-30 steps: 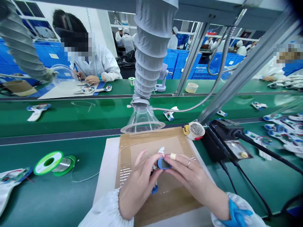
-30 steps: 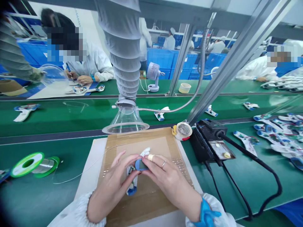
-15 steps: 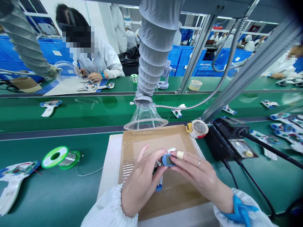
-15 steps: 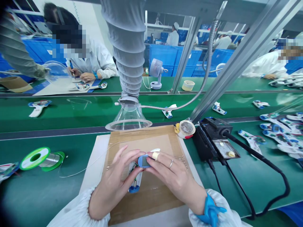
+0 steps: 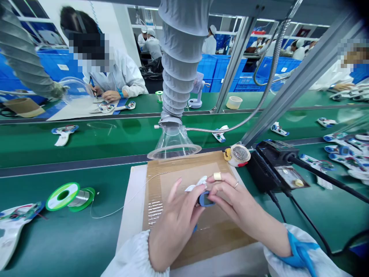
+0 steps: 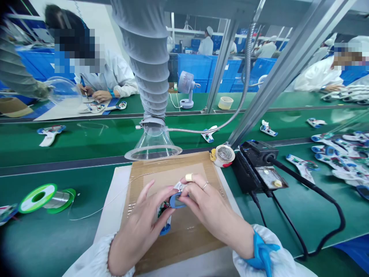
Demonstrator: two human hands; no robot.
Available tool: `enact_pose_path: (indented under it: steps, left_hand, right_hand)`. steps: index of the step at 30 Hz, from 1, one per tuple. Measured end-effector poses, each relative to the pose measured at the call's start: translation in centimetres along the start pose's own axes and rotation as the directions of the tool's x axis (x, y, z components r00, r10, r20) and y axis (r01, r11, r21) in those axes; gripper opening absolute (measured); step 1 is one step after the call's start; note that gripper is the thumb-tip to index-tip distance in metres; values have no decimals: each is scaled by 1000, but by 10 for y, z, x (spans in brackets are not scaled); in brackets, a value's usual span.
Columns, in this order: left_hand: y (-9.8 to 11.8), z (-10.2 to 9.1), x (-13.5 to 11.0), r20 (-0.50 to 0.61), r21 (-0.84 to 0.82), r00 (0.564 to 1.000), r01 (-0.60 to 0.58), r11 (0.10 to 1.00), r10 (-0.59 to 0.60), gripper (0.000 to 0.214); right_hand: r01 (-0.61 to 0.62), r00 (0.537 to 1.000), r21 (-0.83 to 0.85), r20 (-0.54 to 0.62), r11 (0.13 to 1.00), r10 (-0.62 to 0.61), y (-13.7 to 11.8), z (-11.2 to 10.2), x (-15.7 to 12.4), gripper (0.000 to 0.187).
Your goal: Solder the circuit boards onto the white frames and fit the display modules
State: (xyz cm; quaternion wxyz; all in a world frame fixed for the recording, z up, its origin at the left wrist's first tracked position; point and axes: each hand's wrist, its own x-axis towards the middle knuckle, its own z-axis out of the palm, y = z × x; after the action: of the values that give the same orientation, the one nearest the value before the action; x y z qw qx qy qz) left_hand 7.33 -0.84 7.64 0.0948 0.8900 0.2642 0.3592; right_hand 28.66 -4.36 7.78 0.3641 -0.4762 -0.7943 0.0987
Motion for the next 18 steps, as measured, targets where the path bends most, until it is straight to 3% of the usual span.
enact_pose_path:
  steps: [4, 8, 10, 12, 15, 18]
  left_hand:
    - [-6, 1, -3, 11, -98, 995, 95, 991, -95, 40]
    - [-7, -2, -4, 56, -249, 986, 165, 954, -156, 57]
    - [-6, -3, -6, 71, -310, 982, 190, 931, -177, 58]
    - [-5, -1, -10, 52, -383, 961, 271, 883, -272, 58]
    - [-3, 4, -17, 137, -541, 850, 495, 680, -509, 57]
    - [0, 10, -19, 433, -695, 706, 658, 291, -561, 53]
  right_hand:
    - [92, 996, 8, 16, 996, -92, -4, 0, -10, 12]
    - [242, 953, -174, -140, 954, -267, 8, 6, -24, 48]
    - [264, 947, -214, -127, 940, -295, 15, 8, -29, 56]
    - [259, 947, -249, -125, 933, -296, 17, 9, -31, 59]
    - [204, 929, -286, -246, 936, -278, 12, 7, -27, 61]
    - [211, 923, -210, -280, 955, -266, 3, 4, -19, 46]
